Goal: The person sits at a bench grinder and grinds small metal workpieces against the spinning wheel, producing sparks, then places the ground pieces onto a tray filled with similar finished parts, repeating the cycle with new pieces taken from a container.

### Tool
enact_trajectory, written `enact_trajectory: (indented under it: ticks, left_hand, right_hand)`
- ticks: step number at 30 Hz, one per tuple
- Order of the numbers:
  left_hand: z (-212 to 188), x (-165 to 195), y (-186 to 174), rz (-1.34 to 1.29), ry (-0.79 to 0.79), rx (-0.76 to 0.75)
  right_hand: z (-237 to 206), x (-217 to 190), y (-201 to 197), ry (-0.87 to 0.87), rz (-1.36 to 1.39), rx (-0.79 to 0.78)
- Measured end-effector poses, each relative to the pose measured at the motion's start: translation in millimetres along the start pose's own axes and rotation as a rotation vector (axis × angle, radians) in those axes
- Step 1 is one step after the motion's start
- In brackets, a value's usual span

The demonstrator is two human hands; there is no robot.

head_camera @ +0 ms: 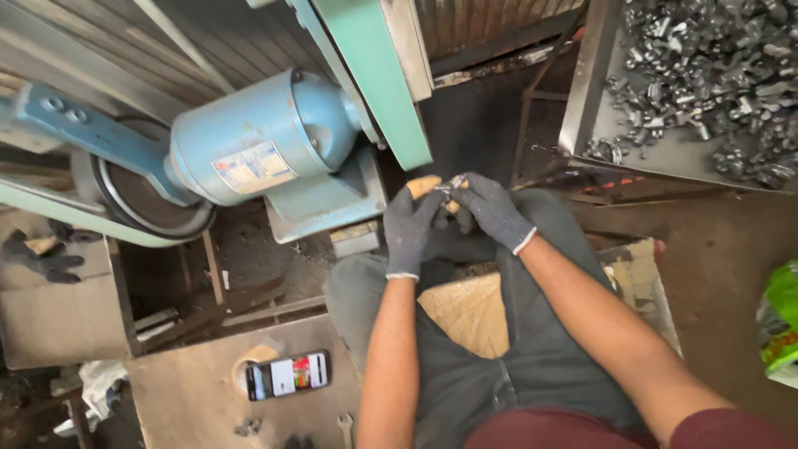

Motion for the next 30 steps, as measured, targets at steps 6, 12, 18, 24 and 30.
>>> enact_trajectory:
  ticks: [6,12,18,24,30]
  left_hand:
    - [20.3,-21.6,-11.3,0.623,0.136,0.313]
    - [33.6,-25.5,15.3,1.083,0.537,0.427]
    - [37.5,-35.7,21.7,0.644,0.186,0.322]
    - [18.3,-44.2,5.6,-0.348,-0.214,0.068]
    - [-9.6,-10.4,6.3,-0.097,-0.008,0.059]
  right_hand:
    - [44.4,1.3,-1.1,-0.258,-0.264,-0.022]
    - [75.2,19.5,-15.3,-0.162,-0.425,-0.024]
    - [52.9,11.3,-38.5,-0.457,-0.542,0.046]
    - [7.2,0.4,-16.6,-0.642,-0.539,-0.018]
    - [7.6,0.5,-8.8,0.047,0.168,-0.238]
Point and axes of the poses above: each hand's wrist, its own z-axis towards the middle knuckle, its own y-axis out of the palm, x = y × z, the point moved 5 cm from there along z, towards the middle knuckle, and after that the axes turned 10 degrees about -y, right-handed, at the moved point
